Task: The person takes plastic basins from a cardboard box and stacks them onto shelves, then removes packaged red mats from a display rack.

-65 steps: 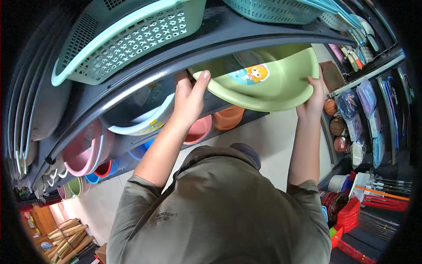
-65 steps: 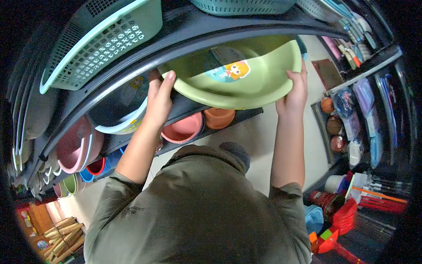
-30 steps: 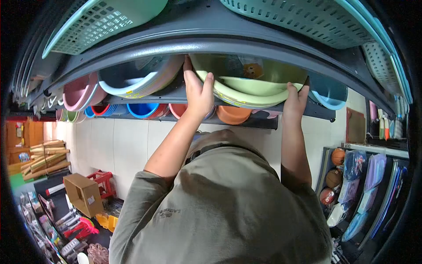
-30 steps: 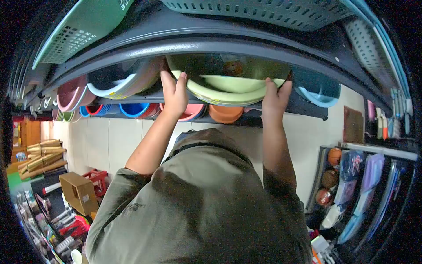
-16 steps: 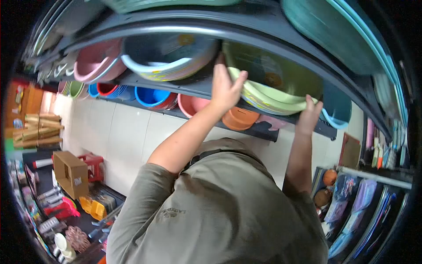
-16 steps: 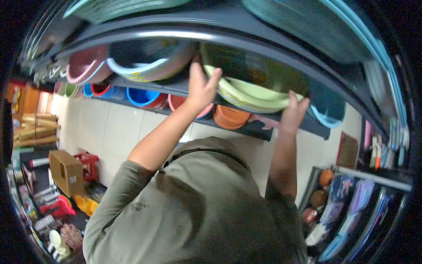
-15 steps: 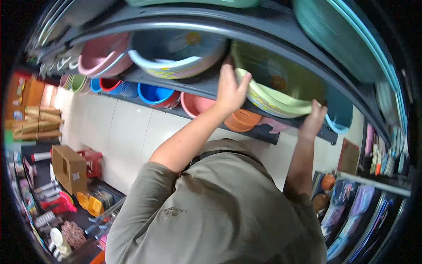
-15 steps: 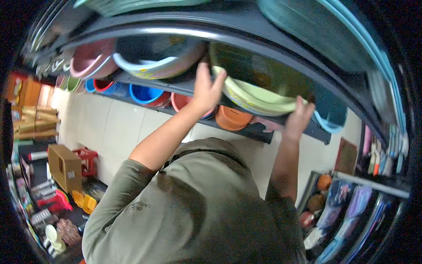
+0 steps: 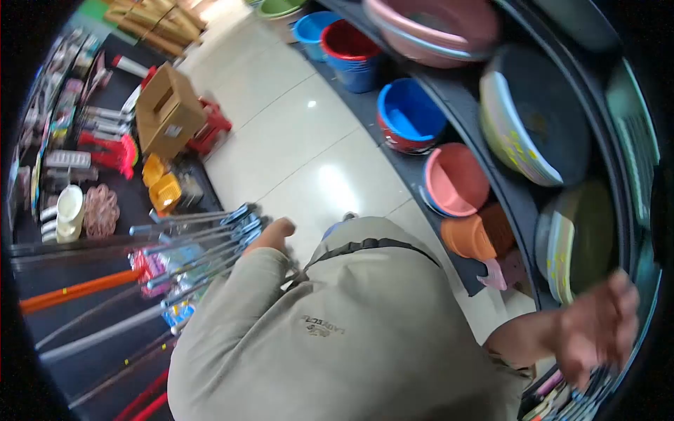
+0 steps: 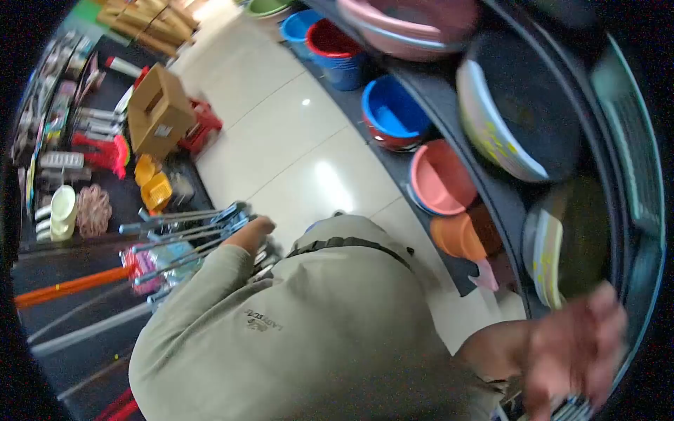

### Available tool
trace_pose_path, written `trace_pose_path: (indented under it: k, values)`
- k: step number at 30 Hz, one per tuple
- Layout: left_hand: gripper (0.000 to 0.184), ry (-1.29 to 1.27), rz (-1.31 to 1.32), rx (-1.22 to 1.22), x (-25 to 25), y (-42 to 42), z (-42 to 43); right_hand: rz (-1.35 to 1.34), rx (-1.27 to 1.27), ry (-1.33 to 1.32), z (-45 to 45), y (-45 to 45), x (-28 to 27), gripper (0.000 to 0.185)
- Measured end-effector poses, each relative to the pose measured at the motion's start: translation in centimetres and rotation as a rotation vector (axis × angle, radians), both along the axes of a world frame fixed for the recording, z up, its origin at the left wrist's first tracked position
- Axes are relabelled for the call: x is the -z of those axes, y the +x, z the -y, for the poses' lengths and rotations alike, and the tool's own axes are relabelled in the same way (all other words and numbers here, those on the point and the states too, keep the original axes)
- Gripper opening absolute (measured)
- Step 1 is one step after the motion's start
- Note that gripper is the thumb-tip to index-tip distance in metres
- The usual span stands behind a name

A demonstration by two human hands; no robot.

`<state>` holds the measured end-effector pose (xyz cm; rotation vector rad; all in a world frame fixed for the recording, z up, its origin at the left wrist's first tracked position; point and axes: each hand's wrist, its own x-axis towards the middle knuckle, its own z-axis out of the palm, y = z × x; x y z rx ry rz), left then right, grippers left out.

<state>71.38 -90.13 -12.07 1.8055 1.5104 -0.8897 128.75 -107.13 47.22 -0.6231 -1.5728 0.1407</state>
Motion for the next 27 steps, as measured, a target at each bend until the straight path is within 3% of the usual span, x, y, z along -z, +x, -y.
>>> trace_pose_path:
  k: [1, 2, 3, 4, 5, 6, 7, 8, 9, 10, 11, 12, 13, 14, 15, 19, 24, 27]
  values:
    - [0.035, -0.096, 0.012, -0.247, -3.0, -3.7, 2.1, -0.012, -0.043, -0.007, -2.0, -1.7, -2.5, 0.048]
    - [0.037, -0.189, 0.024, -0.498, -5.2, -8.4, 4.7, 0.181, -0.192, 0.102, -4.2, -3.3, -5.0, 0.046]
    - [0.041, -0.08, 0.053, -0.659, 5.3, -18.1, 8.2, 0.363, -0.344, 0.222, -6.1, -4.8, -5.9, 0.044]
    - [0.04, -0.039, 0.018, -0.645, -1.4, -16.2, 9.2, 0.364, -0.393, 0.287, -8.1, -6.7, -6.8, 0.044]
    - [0.038, 0.002, -0.016, -0.631, -13.3, -11.2, 9.7, 0.339, -0.418, 0.318, -9.9, -8.6, -7.0, 0.043]
    - [0.039, -0.102, 0.094, -0.992, -16.2, -10.7, 11.0, 0.313, -0.436, 0.351, -11.5, -10.5, -6.9, 0.043]
    - [0.047, -0.105, 0.069, -1.004, -13.3, -12.8, 14.1, 0.287, -0.467, 0.381, -13.0, -12.3, -7.0, 0.042]
    - [0.034, 0.013, 0.23, -1.277, -7.8, -14.9, 19.4, 0.267, -0.506, 0.399, -14.3, -13.8, -6.8, 0.041]
    - [0.035, -0.117, 0.185, -1.187, -5.9, -14.5, 21.9, 0.245, -0.535, 0.414, -15.5, -15.3, -6.8, 0.041]
    - [0.033, -0.182, 0.126, -1.003, -8.4, -11.1, 22.9, 0.225, -0.566, 0.426, -16.6, -16.6, -6.6, 0.04]
    - [0.033, -0.16, 0.156, -0.597, -12.0, -7.8, 22.8, 0.21, -0.597, 0.438, -17.7, -18.0, -6.5, 0.04]
    - [0.034, -0.259, 0.209, -0.647, -11.1, -5.5, 24.1, 0.191, -0.625, 0.449, -18.7, -19.2, -6.5, 0.039]
    - [0.035, -0.216, 0.128, -0.884, -8.8, -2.9, 26.0, 0.174, -0.66, 0.449, -19.6, -20.3, -6.2, 0.039]
    - [0.036, -0.129, 0.366, -0.78, -7.0, -1.4, 27.8, 0.159, -0.688, 0.45, -20.7, -21.4, -6.1, 0.038]
    - [0.036, -0.113, 0.436, -0.857, -6.1, 1.0, 28.3, 0.144, -0.721, 0.451, -21.7, -22.5, -5.9, 0.038]
    - [0.036, -0.075, 0.428, -1.063, -7.1, 5.4, 26.5, 0.078, -0.823, 0.457, -25.6, -25.7, -5.6, 0.035]
    - [0.036, 0.008, 0.291, -1.198, -9.5, 1.8, 23.1, 0.001, -0.916, 0.487, -30.6, -27.4, -5.7, 0.033]
    - [0.036, 0.107, 0.257, -1.402, -10.7, 0.7, 20.0, -0.043, -0.951, 0.519, -33.9, -27.5, -6.1, 0.032]
